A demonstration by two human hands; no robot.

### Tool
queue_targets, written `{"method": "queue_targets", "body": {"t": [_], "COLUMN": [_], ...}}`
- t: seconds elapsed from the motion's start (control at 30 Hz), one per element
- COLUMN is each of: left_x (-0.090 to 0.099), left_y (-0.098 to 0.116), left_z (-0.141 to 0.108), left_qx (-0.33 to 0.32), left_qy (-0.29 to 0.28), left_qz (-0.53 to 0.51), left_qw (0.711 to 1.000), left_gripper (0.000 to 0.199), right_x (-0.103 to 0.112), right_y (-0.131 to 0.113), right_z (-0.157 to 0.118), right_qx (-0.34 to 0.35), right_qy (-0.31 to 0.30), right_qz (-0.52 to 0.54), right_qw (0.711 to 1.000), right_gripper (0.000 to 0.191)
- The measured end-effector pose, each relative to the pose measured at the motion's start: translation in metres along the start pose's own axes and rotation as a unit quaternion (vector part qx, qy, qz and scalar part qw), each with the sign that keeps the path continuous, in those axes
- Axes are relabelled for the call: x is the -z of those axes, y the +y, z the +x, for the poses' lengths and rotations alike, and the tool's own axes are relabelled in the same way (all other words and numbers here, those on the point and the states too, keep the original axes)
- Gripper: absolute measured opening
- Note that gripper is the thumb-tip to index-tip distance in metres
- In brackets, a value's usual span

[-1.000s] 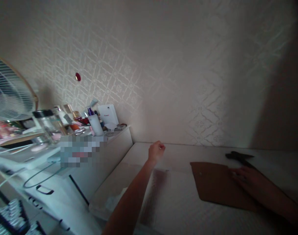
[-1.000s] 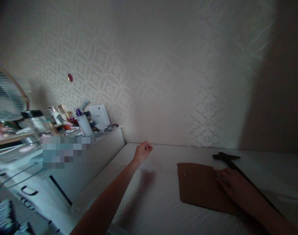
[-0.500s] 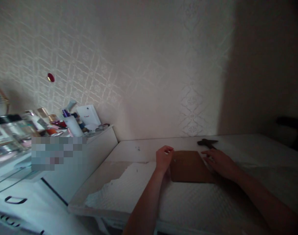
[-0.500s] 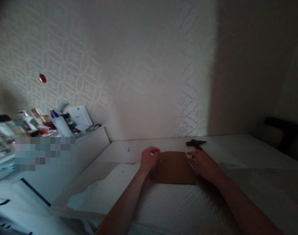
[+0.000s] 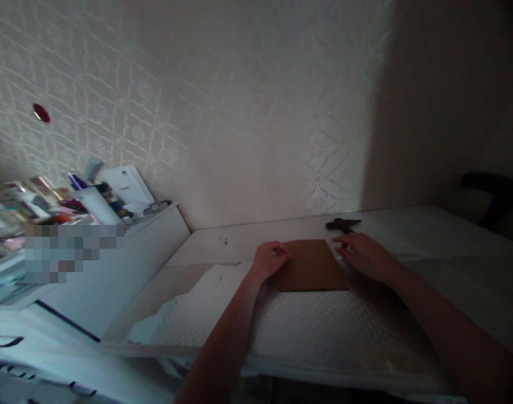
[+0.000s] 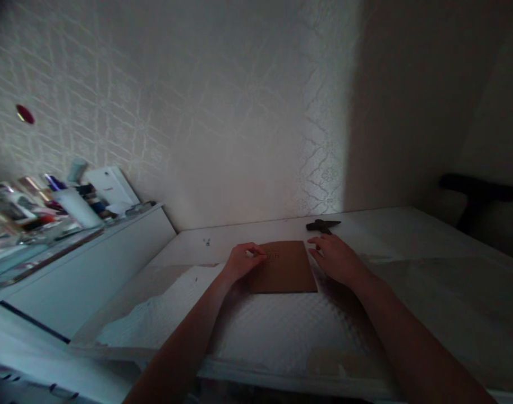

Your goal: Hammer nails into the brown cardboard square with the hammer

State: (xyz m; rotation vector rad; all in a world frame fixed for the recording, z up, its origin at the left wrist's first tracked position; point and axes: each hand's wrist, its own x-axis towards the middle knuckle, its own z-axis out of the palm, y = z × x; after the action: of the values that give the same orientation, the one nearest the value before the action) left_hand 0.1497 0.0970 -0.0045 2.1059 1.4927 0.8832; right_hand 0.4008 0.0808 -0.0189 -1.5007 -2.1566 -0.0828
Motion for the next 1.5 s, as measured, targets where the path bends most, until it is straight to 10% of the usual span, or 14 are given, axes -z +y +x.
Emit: {"method": "queue_targets", "body": {"t": [0.53,1.13,1.5], "left_x": [0.001,0.002,0.0], "left_y": [-0.003,-0.002,-0.006], "left_z": [-0.001,-0.002,0.0], "left_qx": [-0.013,-0.043,-0.023], "left_qy": [-0.004,-0.017,-0.042], "left_qz": [0.067,0.078,0.022], "left_qw": [0.998,0.996,0.999], "left_gripper": [0.009,0.011,0.012], "right_x": [-0.002,0.0,0.007], "right_y": [0.015,0.014,0.007], "right_z": [0.001,-0.012,-0.009], "right_qx": [-0.016,-0.236,-0.157], "right_qy": [-0.019,-0.059,-0.015], "right_qz": [-0.064,-0.159,-0.113], "right_qw": [0.998,0.957,0.981], "right_gripper": [0.034,0.038,0.034]}}
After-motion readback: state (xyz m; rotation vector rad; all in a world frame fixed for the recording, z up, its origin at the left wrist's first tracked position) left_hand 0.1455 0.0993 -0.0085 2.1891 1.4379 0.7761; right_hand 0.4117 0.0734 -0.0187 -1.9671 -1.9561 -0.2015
